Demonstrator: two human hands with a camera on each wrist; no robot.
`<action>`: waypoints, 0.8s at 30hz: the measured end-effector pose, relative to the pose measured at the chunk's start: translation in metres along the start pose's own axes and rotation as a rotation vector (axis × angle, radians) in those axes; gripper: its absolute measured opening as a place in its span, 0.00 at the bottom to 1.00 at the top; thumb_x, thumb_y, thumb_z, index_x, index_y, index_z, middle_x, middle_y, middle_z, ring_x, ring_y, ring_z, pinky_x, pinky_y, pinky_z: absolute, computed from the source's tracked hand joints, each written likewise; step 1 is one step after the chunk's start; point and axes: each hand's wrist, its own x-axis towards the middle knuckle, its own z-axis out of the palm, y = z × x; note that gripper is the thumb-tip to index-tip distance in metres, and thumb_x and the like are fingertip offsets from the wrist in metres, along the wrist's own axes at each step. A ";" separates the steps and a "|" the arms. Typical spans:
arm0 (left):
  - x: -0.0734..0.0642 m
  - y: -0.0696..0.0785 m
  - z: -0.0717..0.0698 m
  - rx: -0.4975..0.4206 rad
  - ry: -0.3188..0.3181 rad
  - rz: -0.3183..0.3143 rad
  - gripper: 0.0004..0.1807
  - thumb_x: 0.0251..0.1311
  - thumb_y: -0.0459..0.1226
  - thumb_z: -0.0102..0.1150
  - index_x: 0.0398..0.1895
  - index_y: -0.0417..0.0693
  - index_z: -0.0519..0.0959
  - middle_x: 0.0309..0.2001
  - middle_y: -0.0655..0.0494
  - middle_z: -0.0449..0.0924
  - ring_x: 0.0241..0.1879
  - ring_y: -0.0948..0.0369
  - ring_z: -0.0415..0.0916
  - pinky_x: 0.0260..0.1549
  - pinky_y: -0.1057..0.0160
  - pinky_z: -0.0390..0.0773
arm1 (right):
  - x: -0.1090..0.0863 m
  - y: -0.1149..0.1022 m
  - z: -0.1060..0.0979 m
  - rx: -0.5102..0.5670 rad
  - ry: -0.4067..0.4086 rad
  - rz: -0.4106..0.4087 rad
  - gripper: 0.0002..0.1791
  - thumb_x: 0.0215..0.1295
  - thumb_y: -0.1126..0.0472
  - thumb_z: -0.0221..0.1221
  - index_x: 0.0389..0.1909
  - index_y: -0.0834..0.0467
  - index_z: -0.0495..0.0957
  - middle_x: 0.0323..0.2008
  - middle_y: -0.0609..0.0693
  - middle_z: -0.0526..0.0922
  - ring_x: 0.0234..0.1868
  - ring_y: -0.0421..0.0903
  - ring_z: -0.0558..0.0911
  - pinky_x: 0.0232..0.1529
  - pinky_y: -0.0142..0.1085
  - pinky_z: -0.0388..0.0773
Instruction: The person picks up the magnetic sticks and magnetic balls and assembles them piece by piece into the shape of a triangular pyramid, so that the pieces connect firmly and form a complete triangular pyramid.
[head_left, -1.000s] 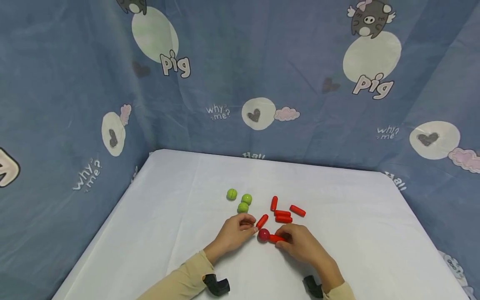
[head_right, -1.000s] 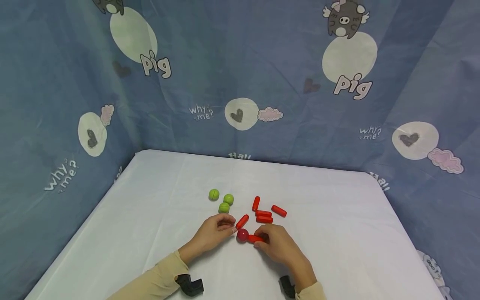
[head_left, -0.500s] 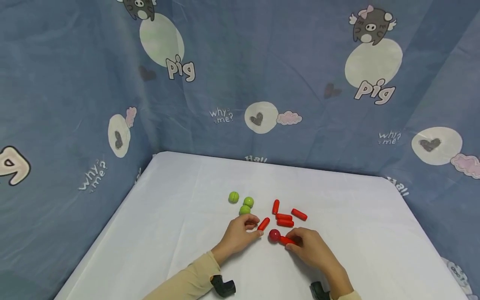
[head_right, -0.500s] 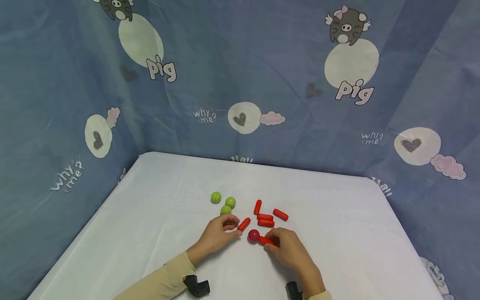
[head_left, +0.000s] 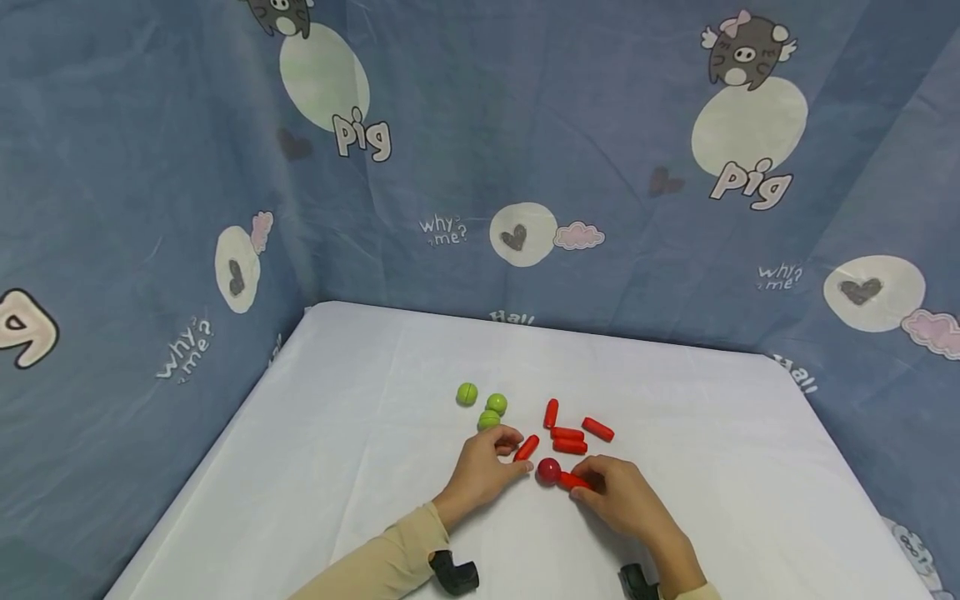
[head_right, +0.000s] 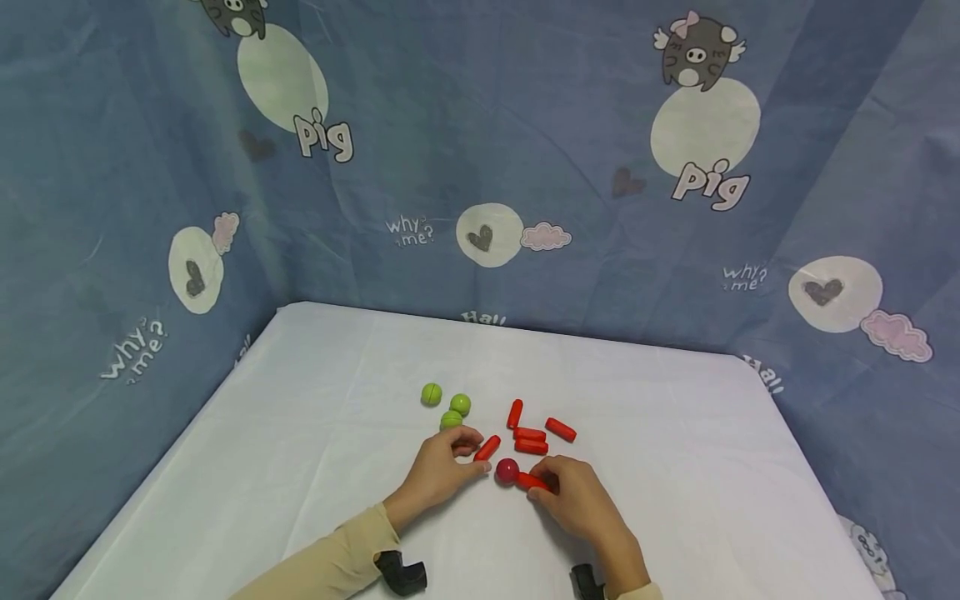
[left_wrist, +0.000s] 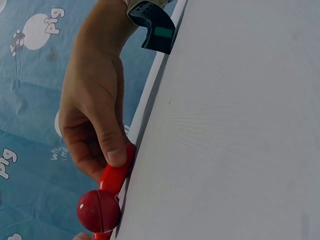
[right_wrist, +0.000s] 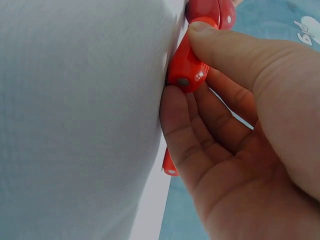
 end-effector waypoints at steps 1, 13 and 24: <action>0.000 0.000 0.000 0.004 0.004 -0.002 0.18 0.52 0.37 0.78 0.46 0.48 0.83 0.45 0.55 0.85 0.44 0.60 0.83 0.47 0.61 0.84 | 0.000 0.000 0.000 0.002 -0.001 0.001 0.12 0.56 0.58 0.75 0.41 0.45 0.86 0.33 0.38 0.83 0.36 0.38 0.76 0.47 0.38 0.82; 0.002 -0.003 0.005 0.060 0.060 0.019 0.12 0.55 0.30 0.73 0.41 0.50 0.84 0.40 0.58 0.85 0.39 0.64 0.80 0.40 0.68 0.81 | 0.000 0.001 0.003 0.003 -0.017 0.000 0.12 0.56 0.57 0.75 0.41 0.46 0.86 0.33 0.38 0.83 0.35 0.39 0.76 0.46 0.37 0.82; 0.004 0.000 0.003 0.040 0.057 0.057 0.09 0.56 0.29 0.70 0.39 0.47 0.84 0.37 0.56 0.85 0.35 0.65 0.78 0.36 0.72 0.79 | 0.001 0.001 0.000 -0.002 -0.014 0.011 0.13 0.56 0.57 0.75 0.42 0.47 0.86 0.33 0.39 0.83 0.36 0.39 0.77 0.47 0.39 0.83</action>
